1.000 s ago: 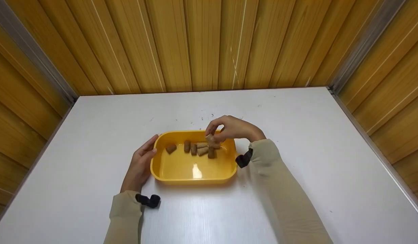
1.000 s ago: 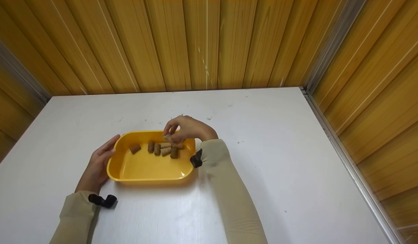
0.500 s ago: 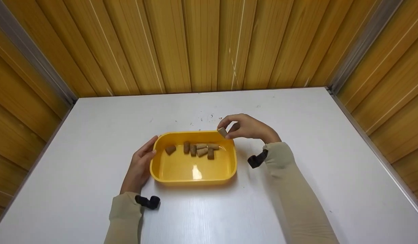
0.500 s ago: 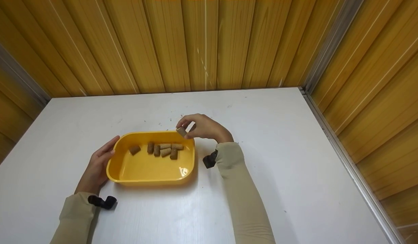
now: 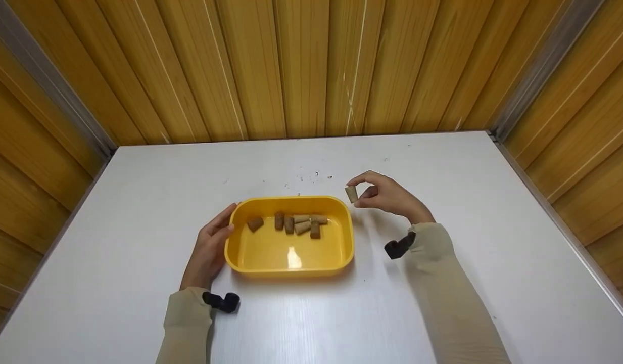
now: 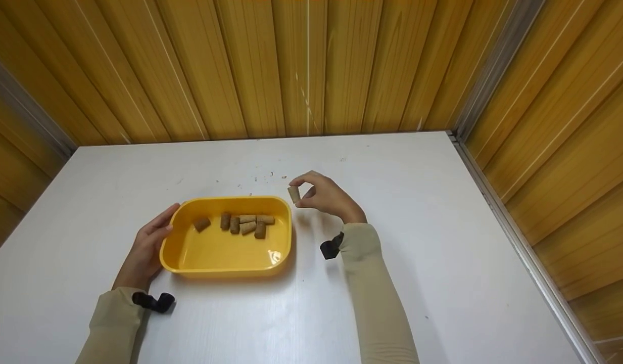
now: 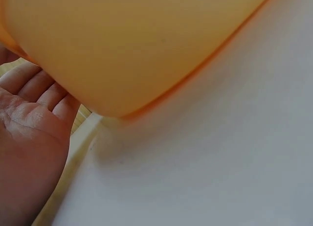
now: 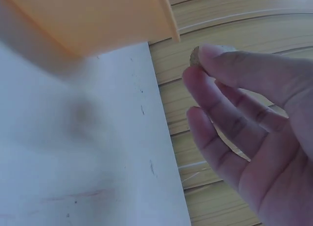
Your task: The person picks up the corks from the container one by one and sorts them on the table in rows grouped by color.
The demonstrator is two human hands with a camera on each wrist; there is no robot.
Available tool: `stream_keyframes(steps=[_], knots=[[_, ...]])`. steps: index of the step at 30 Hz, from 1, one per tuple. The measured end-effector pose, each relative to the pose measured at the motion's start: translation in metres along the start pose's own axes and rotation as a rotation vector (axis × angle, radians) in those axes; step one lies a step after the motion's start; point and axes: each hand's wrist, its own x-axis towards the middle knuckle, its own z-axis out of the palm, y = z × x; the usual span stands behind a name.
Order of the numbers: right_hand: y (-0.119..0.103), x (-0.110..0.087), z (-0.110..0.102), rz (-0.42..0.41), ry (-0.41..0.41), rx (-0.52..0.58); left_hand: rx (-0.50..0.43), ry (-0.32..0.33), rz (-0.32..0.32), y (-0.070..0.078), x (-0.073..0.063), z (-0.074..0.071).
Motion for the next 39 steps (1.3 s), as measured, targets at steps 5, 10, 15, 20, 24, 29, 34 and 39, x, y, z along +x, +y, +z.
stream_keyframes(steps=[5,10,15,20,24,29,34,39], knots=[[0.016,-0.006,-0.002,-0.005,0.040,-0.028,0.000,0.006,0.003,0.000,0.000,0.002],[0.031,-0.012,-0.004,0.067,0.034,-0.066,0.028,0.007,-0.004,-0.001,0.000,0.001],[0.044,-0.015,-0.004,0.145,0.040,-0.072,0.027,0.012,-0.009,-0.001,0.000,0.001],[0.051,-0.017,-0.004,0.190,0.054,-0.074,0.017,0.014,-0.011,-0.001,-0.001,0.001],[0.055,-0.018,-0.004,0.215,0.050,-0.077,0.032,0.013,-0.011,-0.001,-0.001,0.001],[0.056,-0.018,-0.005,0.258,0.034,-0.066,0.031,0.008,-0.008,0.000,-0.001,0.001],[0.056,-0.018,-0.006,0.279,0.024,-0.097,0.025,0.001,-0.007,0.000,-0.001,0.000],[0.054,-0.017,-0.006,0.302,0.017,-0.110,0.030,0.002,-0.006,0.001,0.000,0.000]])
